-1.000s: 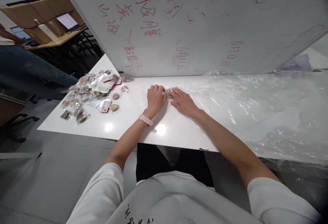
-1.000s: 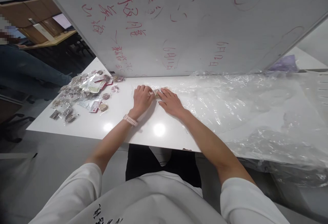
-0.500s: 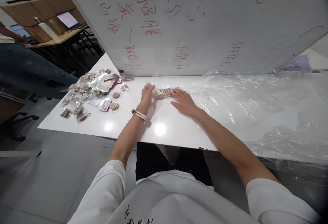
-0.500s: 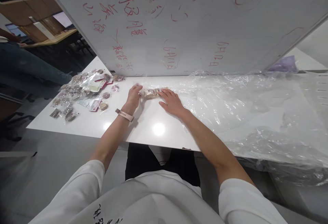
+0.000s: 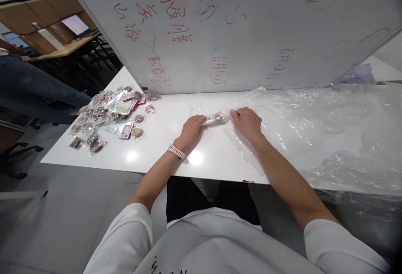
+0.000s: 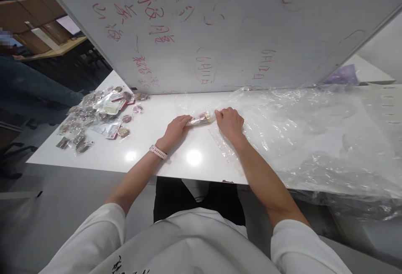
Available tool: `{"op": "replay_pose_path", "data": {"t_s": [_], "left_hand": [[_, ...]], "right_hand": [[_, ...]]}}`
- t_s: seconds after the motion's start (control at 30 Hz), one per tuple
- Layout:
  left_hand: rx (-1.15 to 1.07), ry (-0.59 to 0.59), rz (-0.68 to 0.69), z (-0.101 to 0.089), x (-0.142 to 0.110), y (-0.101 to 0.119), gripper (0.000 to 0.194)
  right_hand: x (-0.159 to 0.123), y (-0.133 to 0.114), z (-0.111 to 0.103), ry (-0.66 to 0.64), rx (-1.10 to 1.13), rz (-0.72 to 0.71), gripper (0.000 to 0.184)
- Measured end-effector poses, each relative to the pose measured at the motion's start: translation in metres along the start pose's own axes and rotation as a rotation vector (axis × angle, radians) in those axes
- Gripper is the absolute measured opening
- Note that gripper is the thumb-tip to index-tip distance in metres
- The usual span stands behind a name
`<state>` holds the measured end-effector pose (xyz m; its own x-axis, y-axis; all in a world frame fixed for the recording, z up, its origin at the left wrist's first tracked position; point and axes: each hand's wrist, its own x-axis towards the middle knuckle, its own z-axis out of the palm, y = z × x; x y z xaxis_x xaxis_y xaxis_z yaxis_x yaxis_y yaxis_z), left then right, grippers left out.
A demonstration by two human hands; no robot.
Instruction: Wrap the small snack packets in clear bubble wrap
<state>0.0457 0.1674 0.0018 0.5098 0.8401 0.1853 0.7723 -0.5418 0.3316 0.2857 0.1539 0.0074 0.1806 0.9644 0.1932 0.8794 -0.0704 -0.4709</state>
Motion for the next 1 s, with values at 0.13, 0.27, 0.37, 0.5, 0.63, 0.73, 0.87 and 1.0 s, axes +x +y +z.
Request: {"op": "replay_pose_path", "data": {"t_s": [0.13,0.27,0.37,0.5,0.63,0.73,0.87,1.0], "left_hand": [[-0.013,0.006,0.082,0.005,-0.016,0.012,0.036],[-0.043,0.044,0.116,0.007,-0.027,0.017,0.037],[-0.096,0.128,0.106,0.005,-0.031,0.018,0.047],[-0.137,0.151,0.185,0.005,-0.030,0.013,0.052],[-0.239,0.068,0.135,0.001,-0.026,0.009,0.021],[-0.356,0.030,-0.061,-0.008,-0.020,0.011,0.015],[-0.338,0.029,-0.270,-0.015,0.001,0.013,0.019],[-0.122,0.132,-0.355,-0.010,0.030,0.008,0.032]], "right_hand": [[-0.001,0.000,0.011,0.006,0.241,-0.157,0.043],[-0.008,-0.015,0.018,-0.223,0.347,-0.348,0.044],[-0.013,-0.018,0.014,-0.338,0.292,-0.455,0.044],[-0.014,-0.014,0.002,-0.456,0.185,-0.546,0.046],[-0.011,-0.010,-0.009,-0.533,0.246,-0.569,0.044],[-0.010,-0.010,-0.010,-0.521,0.420,-0.394,0.046],[-0.009,-0.015,0.004,-0.332,0.453,-0.191,0.040],[-0.004,-0.017,0.023,-0.073,0.249,-0.160,0.036]]}}
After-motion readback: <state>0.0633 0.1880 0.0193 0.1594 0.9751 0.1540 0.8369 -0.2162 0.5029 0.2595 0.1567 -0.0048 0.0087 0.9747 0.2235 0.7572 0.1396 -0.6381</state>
